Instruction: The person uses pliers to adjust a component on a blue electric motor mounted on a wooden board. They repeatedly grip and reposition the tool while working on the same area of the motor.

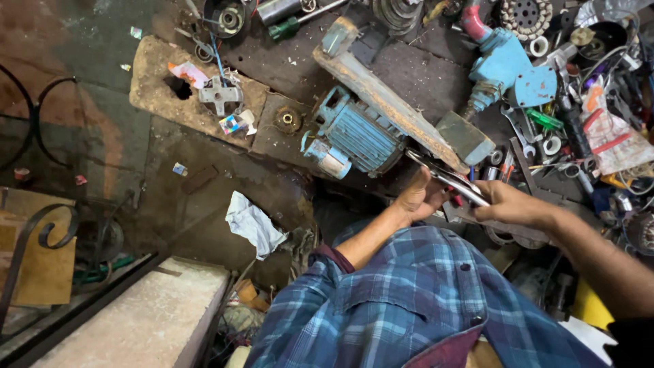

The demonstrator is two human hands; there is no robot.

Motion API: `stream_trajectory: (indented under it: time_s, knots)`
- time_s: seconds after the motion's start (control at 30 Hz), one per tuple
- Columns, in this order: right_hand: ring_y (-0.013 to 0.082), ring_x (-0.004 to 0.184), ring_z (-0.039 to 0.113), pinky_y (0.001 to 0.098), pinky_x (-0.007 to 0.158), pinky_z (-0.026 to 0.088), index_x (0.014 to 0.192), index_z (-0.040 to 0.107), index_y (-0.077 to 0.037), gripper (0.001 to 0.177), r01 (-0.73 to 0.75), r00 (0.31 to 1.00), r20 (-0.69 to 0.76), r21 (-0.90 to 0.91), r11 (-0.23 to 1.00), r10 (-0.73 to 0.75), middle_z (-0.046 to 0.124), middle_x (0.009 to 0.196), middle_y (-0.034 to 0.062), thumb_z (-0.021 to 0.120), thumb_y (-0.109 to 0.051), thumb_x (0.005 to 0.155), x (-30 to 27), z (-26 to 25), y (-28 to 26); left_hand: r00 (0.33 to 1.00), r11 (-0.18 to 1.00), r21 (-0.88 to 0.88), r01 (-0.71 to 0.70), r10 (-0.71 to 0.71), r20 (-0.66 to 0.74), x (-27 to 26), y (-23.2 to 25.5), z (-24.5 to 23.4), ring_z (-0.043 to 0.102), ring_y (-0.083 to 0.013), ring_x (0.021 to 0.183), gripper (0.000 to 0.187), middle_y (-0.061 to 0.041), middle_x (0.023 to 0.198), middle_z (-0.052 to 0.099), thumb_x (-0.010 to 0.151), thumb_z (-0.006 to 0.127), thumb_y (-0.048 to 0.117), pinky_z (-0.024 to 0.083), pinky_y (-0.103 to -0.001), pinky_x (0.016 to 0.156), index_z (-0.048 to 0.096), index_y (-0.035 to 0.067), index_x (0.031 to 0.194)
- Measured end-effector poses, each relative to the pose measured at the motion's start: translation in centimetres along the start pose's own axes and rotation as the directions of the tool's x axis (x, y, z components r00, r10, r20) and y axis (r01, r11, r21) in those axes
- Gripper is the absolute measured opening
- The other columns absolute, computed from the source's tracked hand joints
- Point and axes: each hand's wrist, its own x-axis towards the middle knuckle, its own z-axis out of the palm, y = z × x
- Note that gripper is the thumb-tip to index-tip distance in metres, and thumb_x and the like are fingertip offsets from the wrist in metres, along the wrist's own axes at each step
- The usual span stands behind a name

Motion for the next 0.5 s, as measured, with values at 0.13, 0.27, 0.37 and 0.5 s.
stream_trajectory:
  time_s: [0.13, 0.27, 0.37, 0.5]
  knots:
    - [0.0057, 0.064, 0.052, 0.0263, 0.054, 0.042, 0.116, 0.064, 0.0, 0.046, -0.079, 0.966, 0.259, 0.218, 0.973, 0.02, 0.062, 0.079, -0.0018, 0.07, -0.01, 0.071, 1.3, -1.9, 2.4, 0.964, 0.967, 0.228, -0.112, 0.161, -0.21, 0.5, -0.4, 0.3, 0.067, -0.0201, 0.1, 0.057, -0.007, 0.112, 0.07, 0.094, 0.079, 0.054, 0.056, -0.036, 0.089, 0.065, 0.006, 0.122]
    - [0.0095, 0.052, 0.046, 0.0281, 0.043, 0.036, 0.109, 0.053, 0.002, 0.039, -0.242, 0.85, 0.522, 0.513, 0.823, -0.075, 0.055, 0.073, -0.0002, 0.075, -0.008, 0.08, 2.7, -2.7, 3.2, 0.885, 0.869, 0.466, -0.167, 0.341, -0.318, 0.6, -0.3, 1.2, 0.066, -0.0163, 0.083, 0.049, -0.006, 0.102, 0.069, 0.099, 0.077, 0.046, 0.058, -0.033, 0.071, 0.065, 0.001, 0.116]
    - [0.0096, 0.051, 0.049, 0.0281, 0.043, 0.038, 0.112, 0.062, -0.002, 0.036, -0.136, 0.894, 0.439, 0.453, 0.881, -0.088, 0.059, 0.072, 0.0009, 0.074, -0.015, 0.081, 2.3, -2.7, 1.9, 0.858, 0.852, 0.501, -0.154, 0.367, -0.36, 0.6, 0.2, 2.3, 0.067, -0.0148, 0.081, 0.041, -0.005, 0.101, 0.068, 0.098, 0.074, 0.04, 0.059, -0.034, 0.069, 0.063, 0.005, 0.116]
    - [0.0283, 0.062, 0.063, 0.0419, 0.053, 0.048, 0.104, 0.072, -0.008, 0.031, 0.138, 0.928, -0.295, -0.288, 0.948, -0.225, 0.07, 0.075, 0.0136, 0.072, -0.034, 0.087, -1.0, 1.1, -0.4, 0.882, 0.866, 0.468, -0.174, 0.349, -0.318, 0.3, 1.4, 3.8, 0.071, -0.016, 0.084, 0.032, -0.005, 0.103, 0.07, 0.1, 0.069, 0.034, 0.062, -0.034, 0.072, 0.061, 0.009, 0.119]
